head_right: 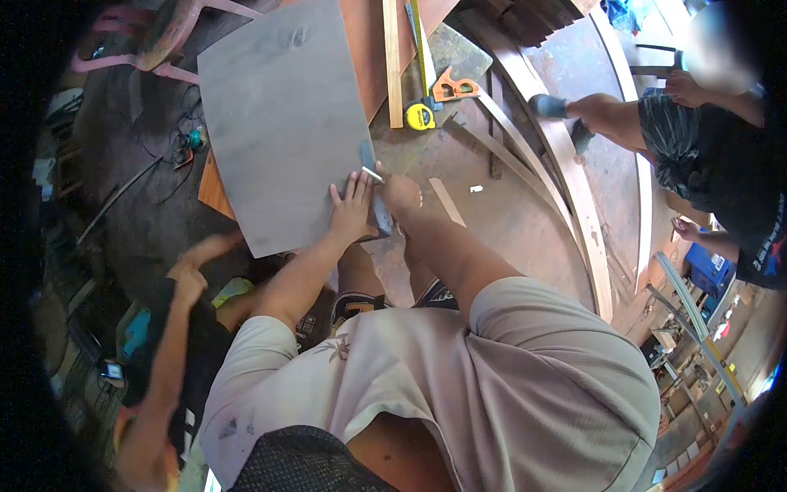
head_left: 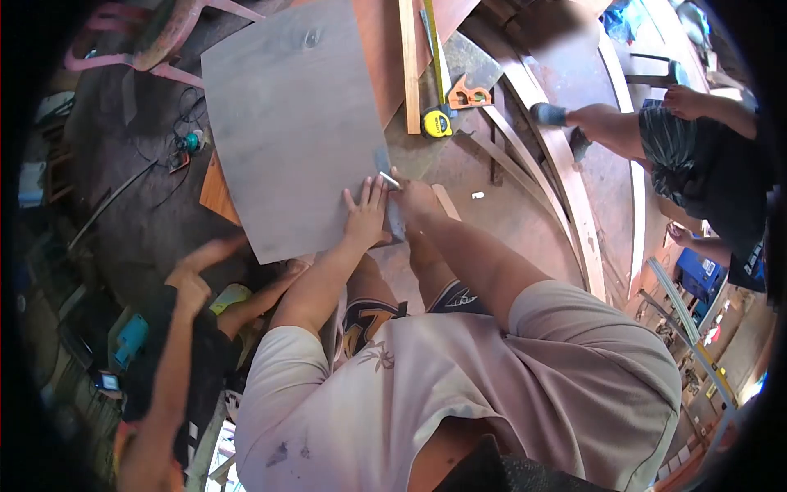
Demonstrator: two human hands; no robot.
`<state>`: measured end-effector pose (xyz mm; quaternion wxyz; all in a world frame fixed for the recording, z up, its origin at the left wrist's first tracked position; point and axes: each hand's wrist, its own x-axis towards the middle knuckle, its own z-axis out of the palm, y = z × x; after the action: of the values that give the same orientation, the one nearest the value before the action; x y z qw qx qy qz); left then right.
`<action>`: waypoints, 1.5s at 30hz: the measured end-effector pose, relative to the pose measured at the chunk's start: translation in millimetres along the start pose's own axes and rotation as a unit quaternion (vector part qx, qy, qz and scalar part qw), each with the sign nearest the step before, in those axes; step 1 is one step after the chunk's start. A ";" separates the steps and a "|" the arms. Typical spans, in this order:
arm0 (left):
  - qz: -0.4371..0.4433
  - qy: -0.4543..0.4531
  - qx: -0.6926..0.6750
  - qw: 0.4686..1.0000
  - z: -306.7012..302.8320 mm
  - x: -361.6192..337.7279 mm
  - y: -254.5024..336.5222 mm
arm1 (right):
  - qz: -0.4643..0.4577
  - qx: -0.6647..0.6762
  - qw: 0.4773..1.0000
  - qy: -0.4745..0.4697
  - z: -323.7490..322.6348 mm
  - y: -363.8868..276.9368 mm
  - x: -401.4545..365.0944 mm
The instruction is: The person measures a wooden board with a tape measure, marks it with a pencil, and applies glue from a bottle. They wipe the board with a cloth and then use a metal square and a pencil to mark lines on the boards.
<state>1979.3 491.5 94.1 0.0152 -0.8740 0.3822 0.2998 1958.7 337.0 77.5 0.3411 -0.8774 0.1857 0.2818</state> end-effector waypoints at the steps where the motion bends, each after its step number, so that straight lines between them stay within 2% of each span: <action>1: -0.009 0.020 -0.028 0.999 -0.8 3.1 -0.5 | 0.013 0.007 1.000 -0.004 -2.1 -1.0 -1.6; 6: -0.031 0.049 0.001 0.998 -6.8 23.8 -6.4 | 0.042 0.029 0.999 -0.014 2.0 5.5 -9.2; 8: -0.026 0.053 0.011 0.998 -12.7 26.5 -8.9 | 0.031 0.136 0.990 0.021 2.9 15.6 -19.3; 9: -0.025 0.042 0.005 0.999 -13.9 25.6 -8.8 | 0.033 0.141 0.989 0.021 10.4 23.8 -28.3; 11: -0.019 0.030 0.005 0.999 -17.9 25.2 -7.3 | 0.080 0.127 0.984 0.094 46.6 51.2 -52.2; 12: -0.028 0.030 0.006 0.999 -19.0 24.7 -3.9 | 0.085 0.132 0.983 0.096 74.6 72.8 -62.4; 14: -0.030 0.032 0.012 0.999 -17.6 24.7 0.5 | 0.114 0.315 0.942 0.006 128.3 107.6 -78.7; 15: -0.036 0.029 0.016 0.999 -15.1 24.9 1.2 | 0.115 0.321 0.940 0.013 127.5 99.1 -89.3; 17: -0.034 0.023 0.028 0.999 -12.0 25.0 0.4 | 0.121 0.508 0.851 -0.059 114.2 67.6 -109.3; 18: -0.035 0.033 0.037 0.998 -11.6 23.8 1.0 | 0.125 0.515 0.846 -0.055 119.2 59.3 -111.4; 20: -0.027 0.039 0.049 0.998 -5.2 24.6 -1.1 | 0.119 0.532 0.837 0.049 134.4 48.0 -104.4; 22: -0.022 0.054 0.056 0.997 1.6 26.1 -5.1 | 0.108 0.572 0.810 0.065 150.1 43.8 -103.2; 24: -0.025 0.041 0.063 0.997 -0.7 28.9 -5.1 | 0.132 0.648 0.747 0.074 157.1 41.5 -95.5; 26: -0.028 0.024 0.071 0.997 -0.8 28.1 -4.2 | 0.128 0.654 0.739 0.095 167.4 41.0 -89.5; 28: -0.030 0.038 0.064 0.997 2.8 28.0 -5.5 | 0.101 0.627 0.757 0.151 170.3 37.1 -90.9; 29: -0.026 0.038 0.066 0.997 3.9 28.6 -5.5 | 0.126 0.656 0.735 0.120 168.9 37.7 -92.6; 33: -0.035 0.047 0.050 0.997 9.6 29.0 -10.6 | 0.126 0.642 0.744 0.135 172.4 33.9 -93.8; 41: -0.042 0.054 0.025 0.997 0.7 27.0 -5.7 | 0.117 0.694 0.696 0.139 172.2 34.4 -92.0; 45: -0.042 0.051 0.010 0.998 2.1 26.9 -5.6 | 0.104 0.686 0.702 0.160 177.3 34.9 -90.6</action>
<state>1996.2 478.3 76.9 0.0169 -0.9031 0.3487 0.2502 1805.4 449.4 8.7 0.7826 -0.4075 0.4693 -0.0350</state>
